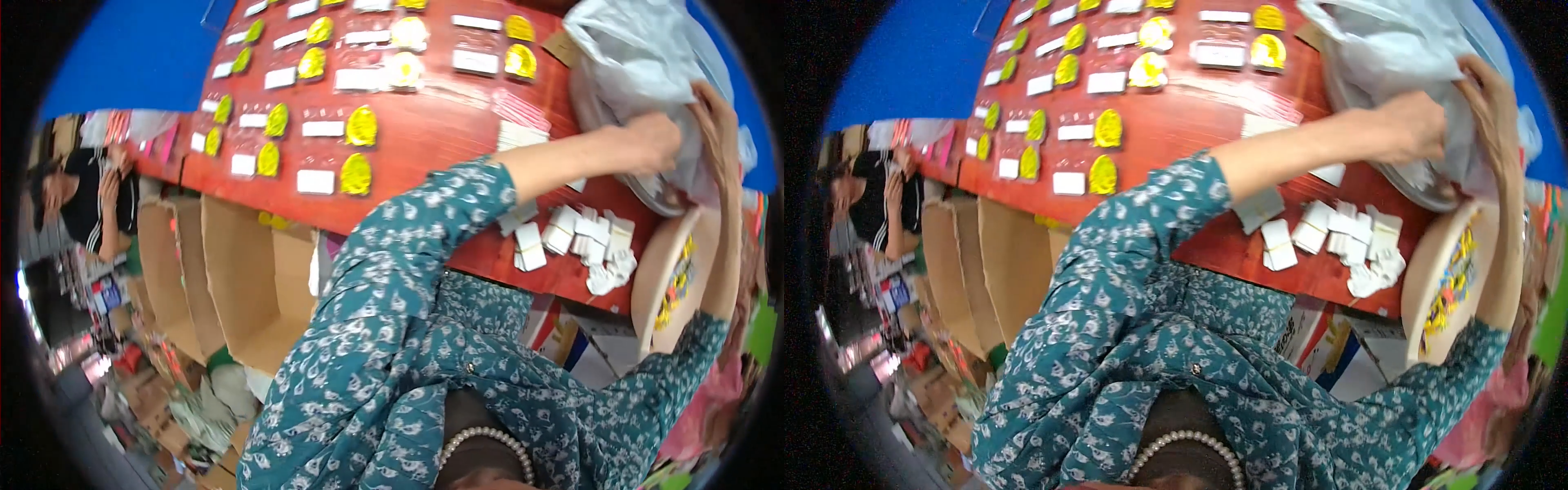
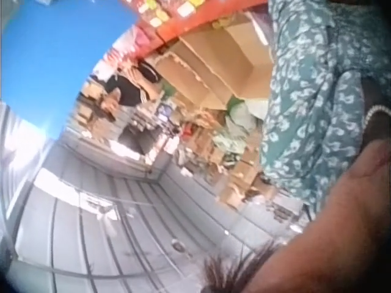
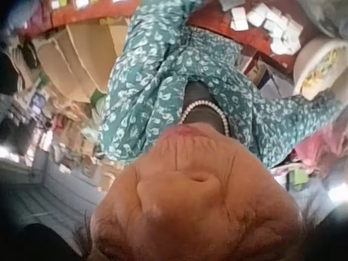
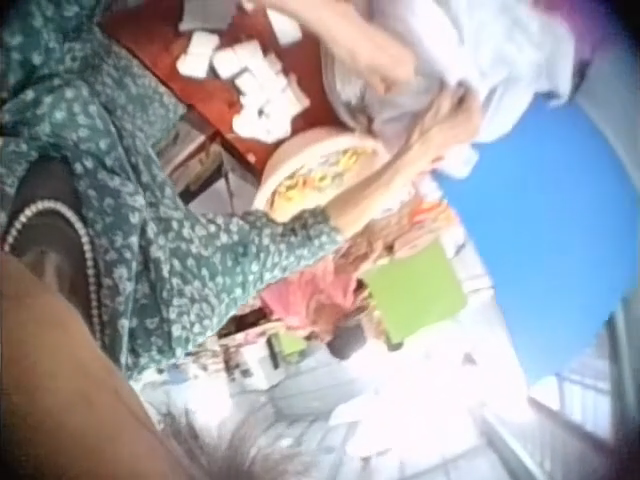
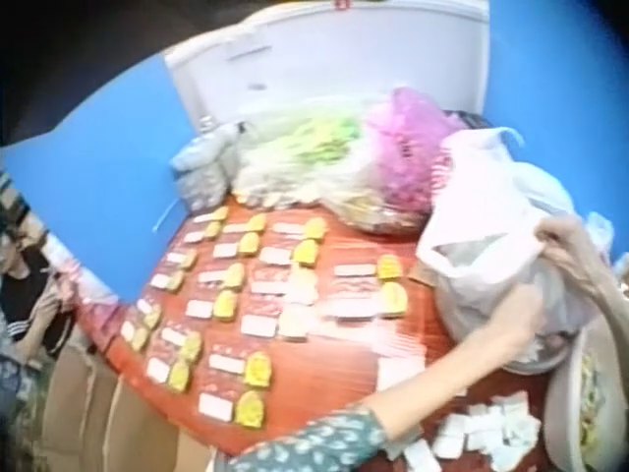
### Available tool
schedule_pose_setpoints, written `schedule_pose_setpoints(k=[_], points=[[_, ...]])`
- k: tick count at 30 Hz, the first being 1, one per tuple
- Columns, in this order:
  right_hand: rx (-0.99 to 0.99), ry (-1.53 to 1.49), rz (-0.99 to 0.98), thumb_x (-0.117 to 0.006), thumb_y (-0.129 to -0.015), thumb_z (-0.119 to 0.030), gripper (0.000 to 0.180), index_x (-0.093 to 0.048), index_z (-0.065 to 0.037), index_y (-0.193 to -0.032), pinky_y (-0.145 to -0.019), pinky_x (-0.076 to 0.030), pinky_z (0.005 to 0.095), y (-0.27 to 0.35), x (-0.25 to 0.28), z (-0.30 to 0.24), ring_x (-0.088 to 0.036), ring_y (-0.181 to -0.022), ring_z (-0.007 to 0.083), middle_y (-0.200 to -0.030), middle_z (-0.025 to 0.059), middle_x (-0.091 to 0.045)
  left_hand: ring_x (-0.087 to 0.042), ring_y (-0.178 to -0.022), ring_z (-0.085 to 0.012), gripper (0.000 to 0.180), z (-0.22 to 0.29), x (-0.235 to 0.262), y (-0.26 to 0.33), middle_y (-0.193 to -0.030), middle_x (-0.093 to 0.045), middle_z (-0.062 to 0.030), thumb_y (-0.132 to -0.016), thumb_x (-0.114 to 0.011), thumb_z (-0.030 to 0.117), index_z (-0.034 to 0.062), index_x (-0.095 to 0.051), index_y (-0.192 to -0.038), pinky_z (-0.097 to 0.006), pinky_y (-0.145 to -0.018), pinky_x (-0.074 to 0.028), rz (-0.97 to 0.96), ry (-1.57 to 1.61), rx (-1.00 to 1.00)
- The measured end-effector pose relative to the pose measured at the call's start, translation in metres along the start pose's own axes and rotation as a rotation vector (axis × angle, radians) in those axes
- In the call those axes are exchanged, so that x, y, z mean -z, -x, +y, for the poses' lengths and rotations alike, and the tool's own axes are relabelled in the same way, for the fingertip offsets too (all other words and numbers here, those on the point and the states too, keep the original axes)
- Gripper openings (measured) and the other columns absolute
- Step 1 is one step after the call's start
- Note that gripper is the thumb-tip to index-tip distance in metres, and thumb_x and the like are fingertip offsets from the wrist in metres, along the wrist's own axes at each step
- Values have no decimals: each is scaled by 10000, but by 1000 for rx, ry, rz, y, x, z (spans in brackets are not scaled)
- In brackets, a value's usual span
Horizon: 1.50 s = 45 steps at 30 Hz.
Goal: Sorting small colorful toys and packaged items into molded plastic trays on a work table.
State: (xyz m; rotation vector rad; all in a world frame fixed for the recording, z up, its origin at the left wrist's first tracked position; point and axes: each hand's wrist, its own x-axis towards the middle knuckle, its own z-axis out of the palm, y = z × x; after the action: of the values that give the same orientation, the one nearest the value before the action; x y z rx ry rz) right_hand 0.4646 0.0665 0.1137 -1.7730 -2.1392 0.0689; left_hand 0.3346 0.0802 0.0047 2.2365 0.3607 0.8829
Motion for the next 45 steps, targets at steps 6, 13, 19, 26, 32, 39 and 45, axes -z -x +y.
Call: schedule_pose_setpoints(k=[6, 13, 19, 26, 32, 39, 45], points=[[-136, -104, -53, -534, -808, -114, 150, -541, -19, -924, -633, -345, 202, 3, 2, 23, -423, -703, 83, -750, -2, -485, -604, -666, -334, 269, 35, 22, 17, -635, -596, -170, -633, -689, 288, 31, -648, -699, -417, -609, -476, -203, -124, -76], [-198, -132, -84, -549, -804, -127, 131, -543, -26, -886, -627, -330, 189, 8, 7, 19, -416, -700, 61, -736, -31, -488, -599, -654, -363, 106, 38, 20, 24, -631, -580, -187, -669, -599, 105, 2, -592, -647, -425, -575, -482, -44, -93, -65], [-179, -343, -207, -568, -827, -191, 297, -553, -17, -1067, -715, -349, 177, 10, 4, 13, -452, -792, 66, -840, -13, -520, -628, -700, -342, 82, 30, 27, 39, -667, -606, -201, -597, -604, 42, -13, -629, -653, -402, -596, -511, 115, -128, -109], [-329, -261, -32, -468, -895, -242, 370, -487, -43, -1207, -910, -353, 261, 16, 51, 99, -489, -1008, 149, -1126, 53, -516, -629, -711, -351, 92, 38, 30, 27, -688, -601, -234, -599, -591, 28, -35, -625, -656, -395, -586, -513, 9, -149, -45], [-78, 328, 78, -502, -867, -163, 271, -572, -9, -1079, -780, -421, 280, -4, 45, 140, -545, -844, 166, -912, 75, -605, -626, -642, -329, 91, 35, 35, 46, -624, -601, -193, -609, -579, 72, -12, -615, -616, -389, -546, -501, 47, -231, -190], [-167, 302, -213, -469, -763, -77, 149, -553, 46, -758, -597, -387, 372, 8, 33, 124, -537, -673, 279, -765, 239, -549, -579, -701, -295, 85, 46, 34, 61, -708, -576, -144, -667, -545, 93, 24, -575, -626, -365, -642, -473, 78, -197, -238], [-5, 420, -143, -489, -721, -134, 170, -547, 17, -672, -563, -383, 422, -21, 6, 59, -502, -602, 330, -662, 212, -531, -557, -788, -287, 81, 47, 85, 114, -800, -554, -143, -697, -586, 70, 9, -548, -735, -372, -684, -468, 228, -111, -113]])
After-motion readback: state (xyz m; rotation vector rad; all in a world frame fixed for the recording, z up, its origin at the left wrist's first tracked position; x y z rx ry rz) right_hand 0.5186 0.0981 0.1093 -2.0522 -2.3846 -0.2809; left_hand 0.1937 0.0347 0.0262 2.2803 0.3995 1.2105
